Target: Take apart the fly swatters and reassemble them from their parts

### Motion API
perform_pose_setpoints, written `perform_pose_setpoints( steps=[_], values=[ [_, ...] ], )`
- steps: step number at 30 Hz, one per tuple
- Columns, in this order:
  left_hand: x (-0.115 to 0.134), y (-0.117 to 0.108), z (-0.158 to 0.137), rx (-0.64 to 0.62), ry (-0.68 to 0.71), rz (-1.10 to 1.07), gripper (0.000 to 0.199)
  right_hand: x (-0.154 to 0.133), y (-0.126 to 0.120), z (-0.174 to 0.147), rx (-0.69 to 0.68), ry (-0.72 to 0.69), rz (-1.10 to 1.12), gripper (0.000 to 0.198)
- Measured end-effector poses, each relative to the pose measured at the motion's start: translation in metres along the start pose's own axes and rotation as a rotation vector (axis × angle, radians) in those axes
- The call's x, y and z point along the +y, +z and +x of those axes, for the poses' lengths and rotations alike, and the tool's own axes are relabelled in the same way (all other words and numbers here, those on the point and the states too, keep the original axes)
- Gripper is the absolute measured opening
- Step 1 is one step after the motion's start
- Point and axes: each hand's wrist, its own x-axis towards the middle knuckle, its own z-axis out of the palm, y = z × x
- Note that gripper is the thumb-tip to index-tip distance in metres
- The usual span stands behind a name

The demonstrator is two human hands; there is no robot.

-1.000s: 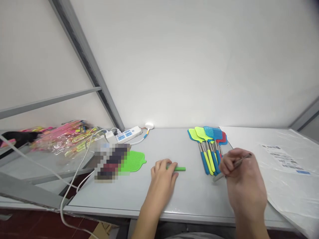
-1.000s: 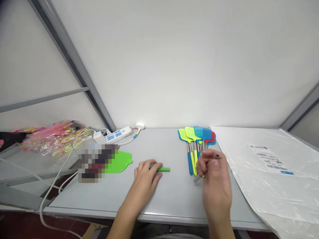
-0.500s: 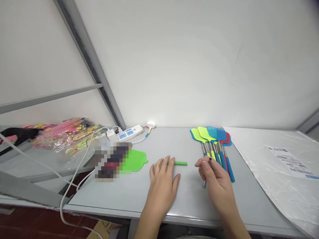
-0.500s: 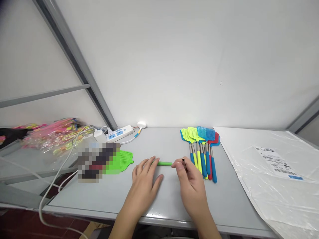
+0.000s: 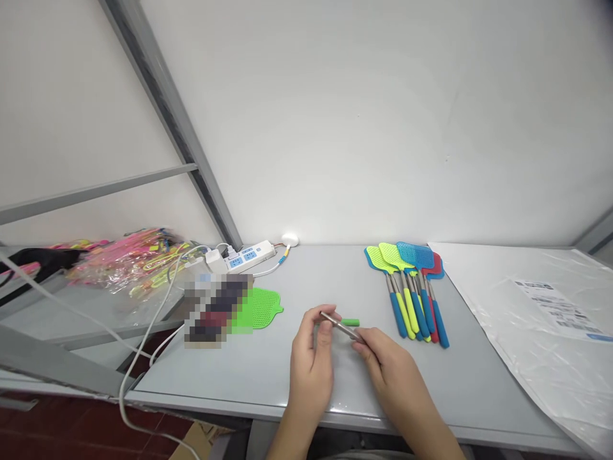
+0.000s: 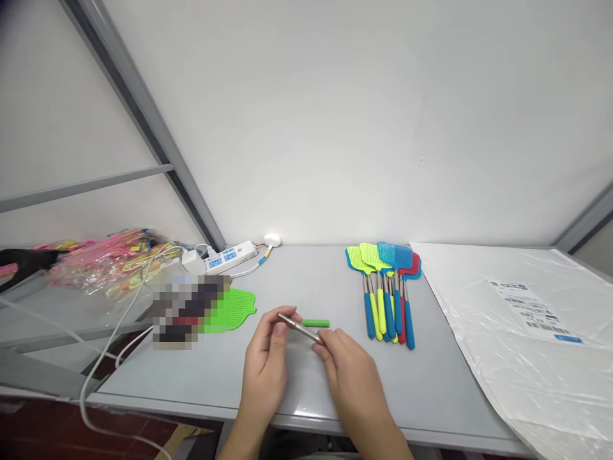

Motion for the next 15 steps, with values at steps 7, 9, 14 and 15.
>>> perform_pose_setpoints(
  steps=[7,9,14,15],
  values=[
    [-0.006,0.000,0.003,0.088,-0.031,-0.142,0.025,0.002,0.000,-0.003,0.061,-0.102,-0.068,0.024],
    [-0.007,-0.002,0.004,0.058,-0.016,-0.132,0.024,0.002,0.000,-0.003,0.099,-0.153,-0.098,0.023],
    [-0.002,-0.006,0.005,-0.027,-0.031,-0.084,0.024,0.001,-0.001,-0.003,0.178,-0.240,-0.184,0.022],
    [-0.001,-0.007,0.005,-0.050,-0.036,-0.064,0.025,0.001,-0.002,-0.004,0.183,-0.239,-0.192,0.022]
  ],
)
